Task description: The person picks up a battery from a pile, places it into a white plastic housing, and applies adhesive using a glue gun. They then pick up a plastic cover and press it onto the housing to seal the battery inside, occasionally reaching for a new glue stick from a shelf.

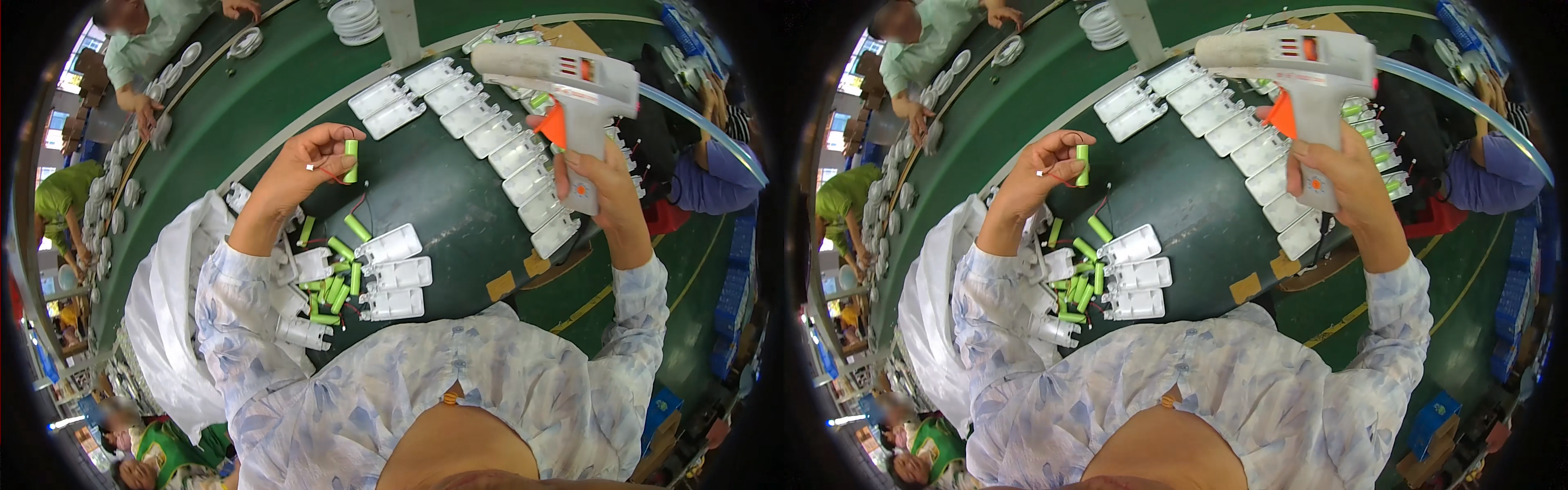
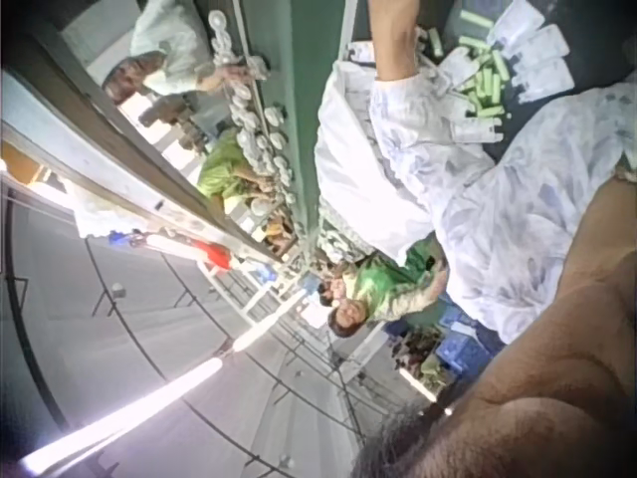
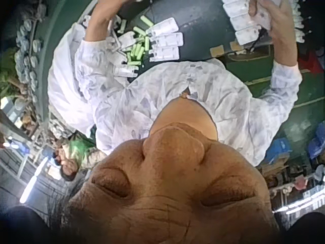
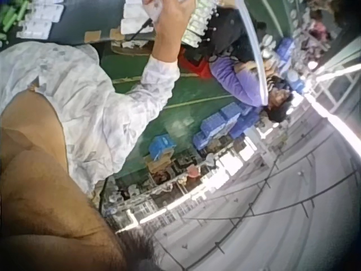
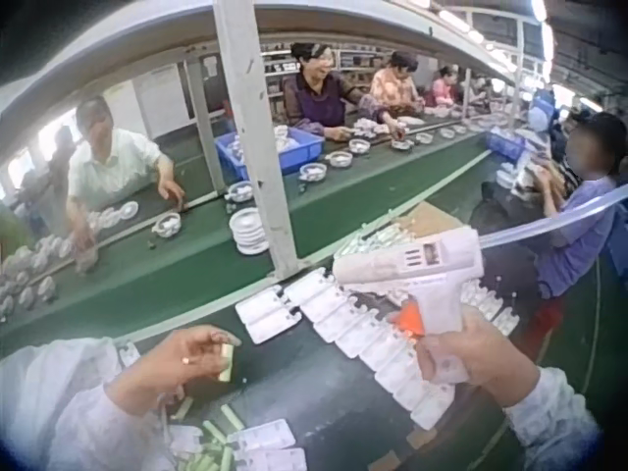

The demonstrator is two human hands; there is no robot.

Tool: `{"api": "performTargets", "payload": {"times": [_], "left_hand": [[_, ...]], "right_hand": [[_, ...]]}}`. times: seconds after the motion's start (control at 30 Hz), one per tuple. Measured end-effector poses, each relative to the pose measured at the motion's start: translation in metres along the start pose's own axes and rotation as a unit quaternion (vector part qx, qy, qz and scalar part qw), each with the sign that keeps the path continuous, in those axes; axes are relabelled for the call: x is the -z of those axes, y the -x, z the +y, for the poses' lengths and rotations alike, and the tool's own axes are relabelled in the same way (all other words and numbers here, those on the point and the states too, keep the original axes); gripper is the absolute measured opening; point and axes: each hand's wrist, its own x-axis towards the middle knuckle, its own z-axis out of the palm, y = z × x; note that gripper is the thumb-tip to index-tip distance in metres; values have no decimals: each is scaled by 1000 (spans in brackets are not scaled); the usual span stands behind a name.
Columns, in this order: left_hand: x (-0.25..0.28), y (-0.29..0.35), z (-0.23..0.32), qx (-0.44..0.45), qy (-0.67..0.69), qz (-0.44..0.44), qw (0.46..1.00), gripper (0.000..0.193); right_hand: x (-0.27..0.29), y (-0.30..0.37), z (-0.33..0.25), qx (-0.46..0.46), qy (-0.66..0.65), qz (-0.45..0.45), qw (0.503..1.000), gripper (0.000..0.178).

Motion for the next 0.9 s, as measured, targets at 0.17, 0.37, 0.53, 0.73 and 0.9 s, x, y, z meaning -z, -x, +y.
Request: {"api": "performTargets", "payload": {"times": [0.17,0.37,0.53,0.73,0.9], "left_hand": [[-38,-42,-25,-12,23,3,1000,19],[-47,-66,-36,-3,-178,-22,984,18],[-44,-63,-36,-116,-254,-24,960,20],[-45,-64,-27,-92,-350,-33,931,17],[-49,-55,-19,-262,-447,-65,852,22]], "right_hand": [[2,-42,9,-70,23,-33,997,26],[5,-60,17,-102,56,-20,993,27],[7,-66,19,-104,39,-25,994,27],[9,-76,28,-114,47,-22,992,26],[27,-69,32,-96,32,-21,995,27]]}}
